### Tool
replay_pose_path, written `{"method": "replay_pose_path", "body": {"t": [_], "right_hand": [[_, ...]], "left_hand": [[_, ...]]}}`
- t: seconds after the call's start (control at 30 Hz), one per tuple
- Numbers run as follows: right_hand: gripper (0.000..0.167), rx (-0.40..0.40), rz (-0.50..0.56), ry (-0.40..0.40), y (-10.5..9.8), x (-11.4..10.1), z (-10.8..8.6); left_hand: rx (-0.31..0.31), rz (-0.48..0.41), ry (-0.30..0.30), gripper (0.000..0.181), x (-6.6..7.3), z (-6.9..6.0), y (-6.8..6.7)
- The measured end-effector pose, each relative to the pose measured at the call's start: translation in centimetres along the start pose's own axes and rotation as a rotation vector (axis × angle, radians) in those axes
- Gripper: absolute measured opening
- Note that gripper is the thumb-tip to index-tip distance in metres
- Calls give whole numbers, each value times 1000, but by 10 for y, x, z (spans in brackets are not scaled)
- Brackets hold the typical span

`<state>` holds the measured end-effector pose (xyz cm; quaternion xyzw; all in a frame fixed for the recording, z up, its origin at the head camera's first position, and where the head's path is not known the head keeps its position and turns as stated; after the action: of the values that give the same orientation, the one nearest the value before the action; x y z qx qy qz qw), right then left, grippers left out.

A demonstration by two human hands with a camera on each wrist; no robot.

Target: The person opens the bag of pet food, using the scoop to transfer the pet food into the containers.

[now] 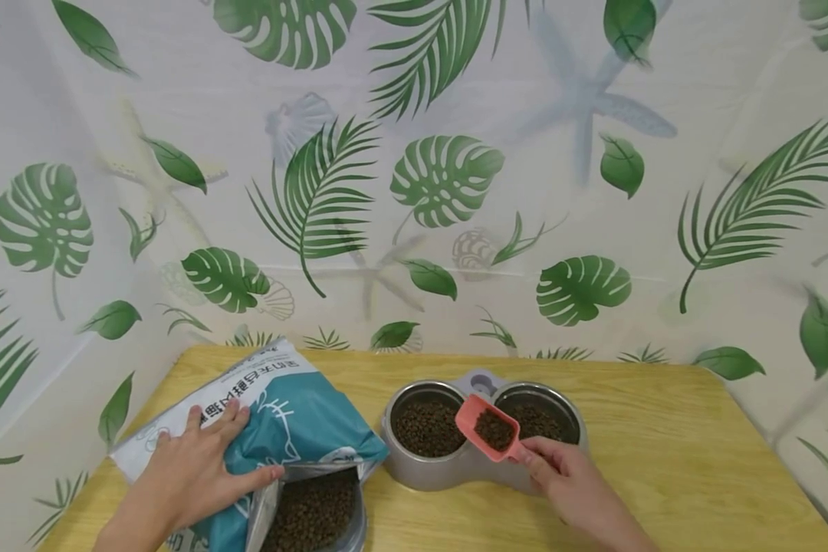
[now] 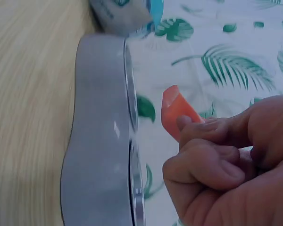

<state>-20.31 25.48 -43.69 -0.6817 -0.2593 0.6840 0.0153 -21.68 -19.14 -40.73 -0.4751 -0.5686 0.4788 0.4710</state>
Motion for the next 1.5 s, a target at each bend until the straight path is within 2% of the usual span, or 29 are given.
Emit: {"method": "replay_pose_path", "body": {"t": [0.1,0.2,0.27,0.4,0.6,0.77,0.97,1.13,1.3,1.4,1.5], "right_hand": [[40,79,-203,53,-20,11,-4],[43,130,-443,58,-35,18,-8],[47,155,-574,34,-43,21,-9],[47,196,-732,0,-53,23,-9],[38,217,-819,-27,-57,24,-9],[31,211,-854,-80,-49,24,-4],[34,205,-866,-52,-41,26,-1],[34,271,-958,-45,-44,20,-8],[24,374,-1043,-129,-43,13,-16],[24,388,-1027,-168,-41,10,-17],[27,373,-931,-184,-38,8,-16]], "left_hand": [[-3,2,-3,114,-1,0,0],[-12,1,-6,114,-1,0,1],[-16,-1,-7,115,-1,0,2],[-14,-5,-6,114,-2,0,2],[-3,-6,-2,113,-2,-1,2],[-18,1,-4,113,-1,0,1],[-27,3,-8,113,-2,1,2],[-11,11,-2,113,-1,1,0],[-1,16,2,113,-1,1,-2],[-15,13,0,112,-1,2,-1],[-35,9,-5,113,-1,2,1]]}}
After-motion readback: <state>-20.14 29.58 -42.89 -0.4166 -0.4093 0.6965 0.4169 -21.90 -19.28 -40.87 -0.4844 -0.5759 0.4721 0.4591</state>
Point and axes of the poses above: each hand's wrist, its own z-axis towards the middle knuckle, its own y-axis out of the palm, x = y × z, the point moved 5 cm from there along z, towards the middle knuckle, and after that the axes turned 12 degrees about -y, right-handed, at the moved point
